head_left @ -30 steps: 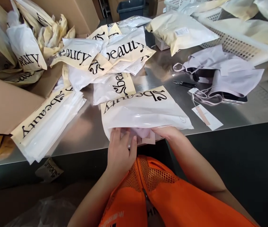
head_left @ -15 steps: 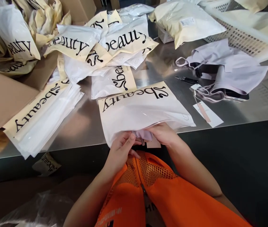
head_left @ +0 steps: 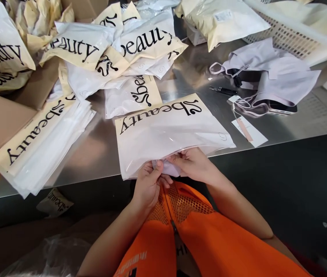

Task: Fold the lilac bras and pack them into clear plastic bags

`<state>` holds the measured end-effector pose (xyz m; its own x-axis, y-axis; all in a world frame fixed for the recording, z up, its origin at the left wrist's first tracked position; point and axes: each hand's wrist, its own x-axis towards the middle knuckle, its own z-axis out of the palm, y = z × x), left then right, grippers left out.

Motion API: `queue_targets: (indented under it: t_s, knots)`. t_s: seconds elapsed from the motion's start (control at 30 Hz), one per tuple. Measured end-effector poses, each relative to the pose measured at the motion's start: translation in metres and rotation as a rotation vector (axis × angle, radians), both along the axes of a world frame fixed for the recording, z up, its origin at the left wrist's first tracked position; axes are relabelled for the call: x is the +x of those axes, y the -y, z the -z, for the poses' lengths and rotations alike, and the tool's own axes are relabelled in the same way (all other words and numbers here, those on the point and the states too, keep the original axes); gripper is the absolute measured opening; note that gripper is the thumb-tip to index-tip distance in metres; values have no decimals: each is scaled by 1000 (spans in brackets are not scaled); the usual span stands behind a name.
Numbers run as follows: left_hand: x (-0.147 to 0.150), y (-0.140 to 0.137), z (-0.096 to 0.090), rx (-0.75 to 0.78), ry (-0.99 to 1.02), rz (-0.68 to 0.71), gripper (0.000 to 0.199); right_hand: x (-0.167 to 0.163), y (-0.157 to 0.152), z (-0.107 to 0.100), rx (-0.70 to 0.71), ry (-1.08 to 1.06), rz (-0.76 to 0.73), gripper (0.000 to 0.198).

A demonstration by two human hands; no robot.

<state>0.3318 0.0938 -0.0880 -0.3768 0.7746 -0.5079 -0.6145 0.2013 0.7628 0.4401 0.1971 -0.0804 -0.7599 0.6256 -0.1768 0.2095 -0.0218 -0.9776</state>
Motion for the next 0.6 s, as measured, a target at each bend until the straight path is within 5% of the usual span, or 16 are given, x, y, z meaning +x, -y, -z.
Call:
queue_targets:
  t_s: [0.13,0.33,0.47,0.6]
  knots:
    - [6,10,7,28,-92,-33,43,2,-2,0,473,263,115,25]
    - [8,26,10,-28,-132,-64,44,4,-6,10,697,272,221,26]
    - [10,28,15,-37,-122,-55,45,9,-5,12,616,168,211,25]
    - [15,27,19,-27,-108,-27,43,16,-4,6,284,-17,-13,26]
